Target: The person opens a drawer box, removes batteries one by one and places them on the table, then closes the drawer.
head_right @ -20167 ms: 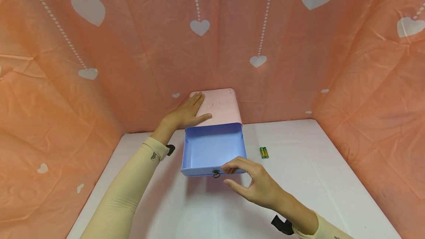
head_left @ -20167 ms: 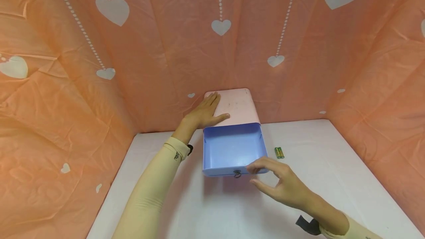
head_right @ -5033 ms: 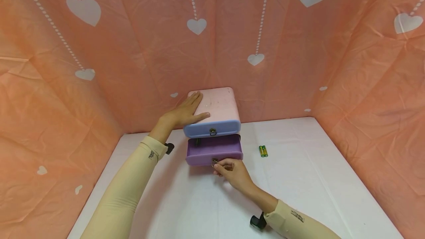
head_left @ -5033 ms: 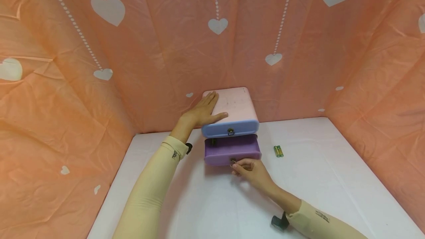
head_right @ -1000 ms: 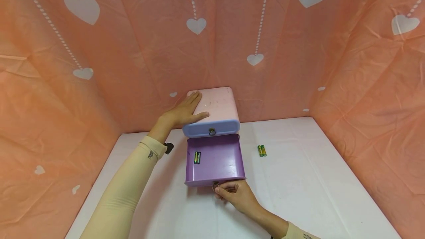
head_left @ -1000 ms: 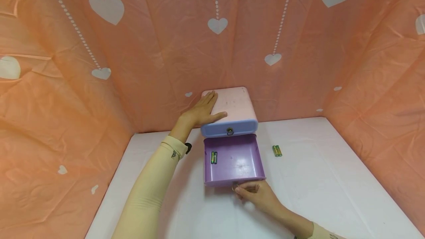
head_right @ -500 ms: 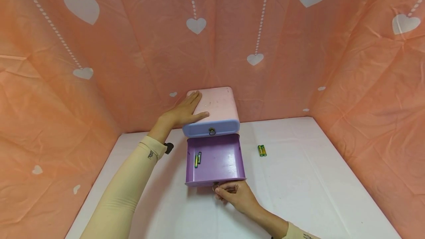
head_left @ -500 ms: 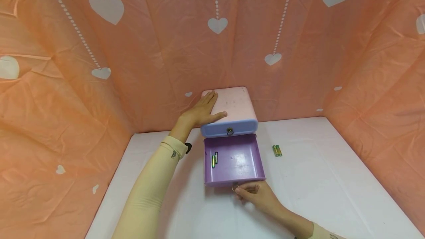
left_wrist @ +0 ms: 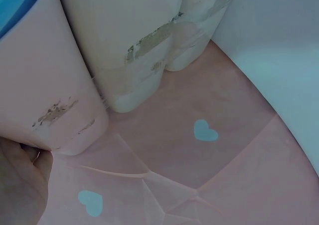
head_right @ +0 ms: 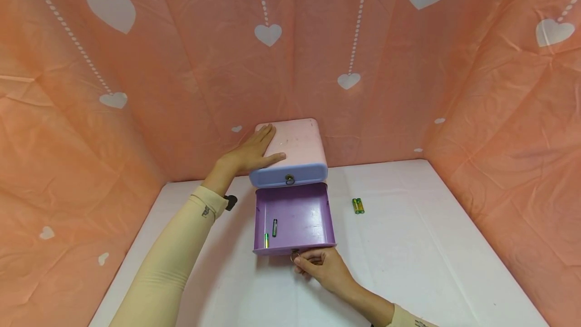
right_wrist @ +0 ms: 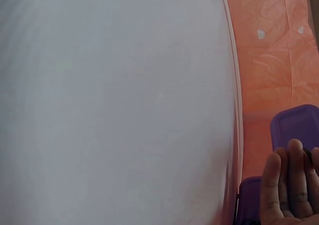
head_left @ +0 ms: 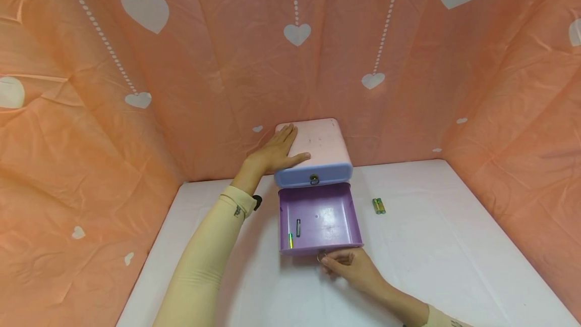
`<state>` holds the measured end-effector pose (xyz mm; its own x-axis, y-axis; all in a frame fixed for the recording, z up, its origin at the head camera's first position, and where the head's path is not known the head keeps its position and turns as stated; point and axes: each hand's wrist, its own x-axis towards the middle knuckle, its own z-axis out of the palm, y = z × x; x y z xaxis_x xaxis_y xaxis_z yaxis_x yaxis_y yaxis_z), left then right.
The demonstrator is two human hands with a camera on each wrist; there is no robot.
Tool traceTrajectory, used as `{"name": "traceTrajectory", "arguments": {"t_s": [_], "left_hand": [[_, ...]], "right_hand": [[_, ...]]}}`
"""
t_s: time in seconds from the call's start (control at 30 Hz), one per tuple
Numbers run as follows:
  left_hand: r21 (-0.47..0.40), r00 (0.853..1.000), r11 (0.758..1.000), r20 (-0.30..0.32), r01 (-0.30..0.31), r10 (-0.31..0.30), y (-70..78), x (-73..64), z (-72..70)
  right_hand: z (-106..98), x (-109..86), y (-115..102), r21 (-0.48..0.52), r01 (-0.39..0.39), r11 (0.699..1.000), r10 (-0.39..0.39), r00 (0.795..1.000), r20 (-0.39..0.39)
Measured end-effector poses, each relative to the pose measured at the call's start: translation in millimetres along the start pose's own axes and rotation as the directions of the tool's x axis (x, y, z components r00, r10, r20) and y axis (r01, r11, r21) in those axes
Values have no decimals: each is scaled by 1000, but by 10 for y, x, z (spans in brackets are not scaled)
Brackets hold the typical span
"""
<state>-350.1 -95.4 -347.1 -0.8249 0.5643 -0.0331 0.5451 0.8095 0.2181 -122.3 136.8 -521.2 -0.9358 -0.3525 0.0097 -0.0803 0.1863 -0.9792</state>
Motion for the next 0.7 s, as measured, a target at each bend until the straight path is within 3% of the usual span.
{"name": "traceTrajectory", "arguments": {"t_s": [0.27, 0.7], "left_hand": [[-7, 1000, 1000, -1, -4, 4, 0, -5, -5], [-18, 1000, 1000, 1, -8, 8, 12, -8, -16]], "right_hand": [[8, -9, -8, 54, 1, 999, -1, 1000, 14], [16, -21, -3, 60, -7, 998, 5, 999, 37]]}}
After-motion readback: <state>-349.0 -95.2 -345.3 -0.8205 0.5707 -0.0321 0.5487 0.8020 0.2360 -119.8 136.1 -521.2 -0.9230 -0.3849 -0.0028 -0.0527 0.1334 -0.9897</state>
